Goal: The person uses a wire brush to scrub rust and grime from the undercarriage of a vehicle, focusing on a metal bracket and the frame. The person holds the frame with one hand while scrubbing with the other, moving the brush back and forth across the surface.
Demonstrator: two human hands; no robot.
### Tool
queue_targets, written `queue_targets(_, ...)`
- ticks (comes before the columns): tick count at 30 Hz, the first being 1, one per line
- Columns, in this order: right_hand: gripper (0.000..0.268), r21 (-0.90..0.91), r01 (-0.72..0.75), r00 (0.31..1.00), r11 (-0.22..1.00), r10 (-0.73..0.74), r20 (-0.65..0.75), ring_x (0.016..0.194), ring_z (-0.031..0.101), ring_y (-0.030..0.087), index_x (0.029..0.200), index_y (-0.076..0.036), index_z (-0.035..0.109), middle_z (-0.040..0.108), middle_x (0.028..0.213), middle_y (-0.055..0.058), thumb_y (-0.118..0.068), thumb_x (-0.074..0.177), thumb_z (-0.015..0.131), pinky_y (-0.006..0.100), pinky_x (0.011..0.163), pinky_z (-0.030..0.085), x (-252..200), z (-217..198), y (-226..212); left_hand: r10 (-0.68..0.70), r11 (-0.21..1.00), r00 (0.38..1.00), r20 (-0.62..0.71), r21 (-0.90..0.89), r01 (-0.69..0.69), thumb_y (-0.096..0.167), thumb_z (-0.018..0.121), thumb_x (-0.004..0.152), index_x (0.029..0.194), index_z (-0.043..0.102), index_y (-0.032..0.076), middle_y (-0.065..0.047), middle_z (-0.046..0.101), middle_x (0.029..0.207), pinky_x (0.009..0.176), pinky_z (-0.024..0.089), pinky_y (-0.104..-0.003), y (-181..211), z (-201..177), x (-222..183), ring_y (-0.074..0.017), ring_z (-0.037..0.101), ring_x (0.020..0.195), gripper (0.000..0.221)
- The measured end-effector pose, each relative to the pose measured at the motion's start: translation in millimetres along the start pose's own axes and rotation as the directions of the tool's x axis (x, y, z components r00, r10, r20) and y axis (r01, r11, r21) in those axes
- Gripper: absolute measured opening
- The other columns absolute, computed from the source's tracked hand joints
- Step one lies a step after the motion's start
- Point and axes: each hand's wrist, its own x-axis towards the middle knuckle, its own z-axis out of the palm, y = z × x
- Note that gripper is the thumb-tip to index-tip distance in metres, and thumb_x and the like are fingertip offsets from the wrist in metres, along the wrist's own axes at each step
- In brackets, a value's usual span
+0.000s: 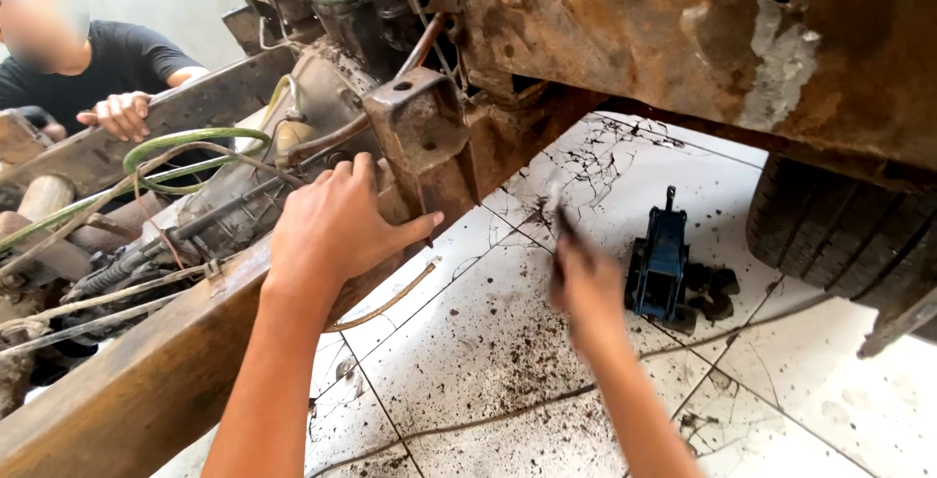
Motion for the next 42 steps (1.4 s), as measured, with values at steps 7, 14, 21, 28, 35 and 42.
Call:
queue_targets(7,0.047,-0.399,0.361,0.904,0.843,-0.422,-0.074,0.049,0.044,0.006,0.149,-0.012,0.057,0.066,0.073,0.006,-0.022,0.103,0.057,0.026,0.043,0.038,112.7,-19.9,-28.9,0.001,1.000,1.000,-0.027,0.015,0.000,0.087,0.065,0.070,0.137,0.050,-0.007,-0.021,0.067,0.113,0.086,0.057,-0.040,0.2,2.7,1.2,-0.0299,0.067,0.107,0.116)
queue_targets(14,0.044,-0.663,0.477,0.853,0.576,-0.484,0.193,0.044,0.051,0.008,0.146,-0.013,0.057,0.075,0.078,0.013,-0.017,0.103,0.052,0.029,0.042,0.044,93.0,-47.5,-0.5,-0.036,0.999,0.999,-0.009,0.019,0.037,0.086,0.064,0.070,0.128,0.058,-0.003,-0.019,0.069,0.113,0.089,0.057,-0.040,6.2,-2.0,4.9,-0.0287,0.069,0.108,0.106)
queue_targets(21,0.049,-0.663,0.456,0.880,0.594,-0.413,0.235,0.040,0.047,0.011,0.155,-0.020,0.047,0.070,0.095,0.010,-0.017,0.106,0.047,0.030,0.035,0.041,96.0,-31.7,-50.8,-0.089,0.995,0.995,0.037,0.037,0.088,0.086,0.063,0.071,0.126,0.060,0.000,-0.018,0.070,0.118,0.094,0.057,-0.040,11.8,-3.1,4.5,-0.0278,0.068,0.113,0.103)
queue_targets(28,0.041,-0.695,0.459,0.886,0.554,-0.349,0.307,0.043,0.051,0.009,0.145,-0.013,0.054,0.069,0.077,0.011,-0.022,0.106,0.048,0.028,0.038,0.043,106.4,-54.4,-39.4,-0.059,0.998,0.998,0.019,0.023,0.059,0.088,0.062,0.070,0.127,0.058,-0.002,-0.019,0.068,0.121,0.095,0.056,-0.041,8.0,-1.2,5.0,-0.0290,0.066,0.116,0.106)
queue_targets(35,0.051,-0.731,0.372,0.925,0.572,-0.290,0.244,0.045,0.053,0.010,0.153,-0.025,0.045,0.072,0.082,0.014,-0.020,0.103,0.046,0.030,0.040,0.048,81.0,-35.4,-39.1,-0.092,0.994,0.992,0.090,0.059,0.087,0.091,0.060,0.069,0.144,0.044,-0.005,-0.022,0.063,0.128,0.092,0.058,-0.040,-2.4,7.8,10.1,-0.0285,0.065,0.117,0.123)
queue_targets(42,0.048,-0.615,0.360,0.906,0.701,-0.420,0.051,0.048,0.056,0.021,0.149,-0.016,0.053,0.077,0.082,0.022,-0.022,0.101,0.052,0.038,0.046,0.046,58.8,-8.8,29.9,-0.082,0.996,0.995,0.061,0.035,0.080,0.088,0.058,0.072,0.133,0.056,-0.002,-0.020,0.067,0.125,0.098,0.057,-0.041,8.4,-3.2,0.3,-0.0283,0.066,0.118,0.108)
